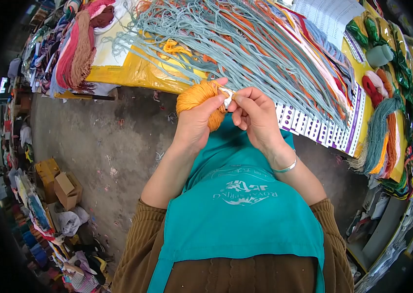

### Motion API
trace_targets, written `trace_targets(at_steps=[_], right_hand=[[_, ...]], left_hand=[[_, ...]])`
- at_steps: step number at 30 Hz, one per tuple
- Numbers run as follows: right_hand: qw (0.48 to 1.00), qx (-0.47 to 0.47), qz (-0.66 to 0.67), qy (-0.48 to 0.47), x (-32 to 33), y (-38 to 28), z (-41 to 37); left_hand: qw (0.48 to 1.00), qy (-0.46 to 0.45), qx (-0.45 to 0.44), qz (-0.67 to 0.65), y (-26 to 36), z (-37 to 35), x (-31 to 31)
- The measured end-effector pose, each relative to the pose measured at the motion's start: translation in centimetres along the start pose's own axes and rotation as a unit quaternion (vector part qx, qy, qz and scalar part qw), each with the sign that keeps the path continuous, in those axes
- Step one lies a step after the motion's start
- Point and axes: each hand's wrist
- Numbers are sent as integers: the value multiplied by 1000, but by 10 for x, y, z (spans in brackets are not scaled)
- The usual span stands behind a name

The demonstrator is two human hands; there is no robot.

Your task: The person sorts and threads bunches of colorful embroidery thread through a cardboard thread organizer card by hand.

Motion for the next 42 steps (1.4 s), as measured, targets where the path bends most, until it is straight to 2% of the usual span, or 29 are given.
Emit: trace_targets(at_steps=[8,14,18,24,33,38,41,42], right_hand=[[999,-19,-31,-1,2,-6,2],[990,3,-134,-37,-5,-10,1],[993,6,-119,-18,-2,-6,3],[995,16,-96,-10,-2,-7,1],[999,4,-41,-2,0,-4,1],[999,6,-31,4,0,-2,2],[999,-42,26,20,-4,-10,0],[998,-60,10,-9,-1,-14,2]], left_hand=[[1000,5,5,-1,1,1,-2],[1000,8,8,2,-1,2,-7],[999,1,28,-21,0,2,-7],[999,-33,1,24,0,2,-1],[999,-41,11,14,-2,4,1],[1000,-7,10,4,1,1,-7],[1000,-11,14,-4,-1,3,-3],[1000,-19,17,-8,-1,4,0]])
Point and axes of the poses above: each hand's wrist, its own z-axis towards the middle knuckle, its own x-axis out of the back of the hand, y = z × x, and after that the axes turned 12 degrees about y, right-handed
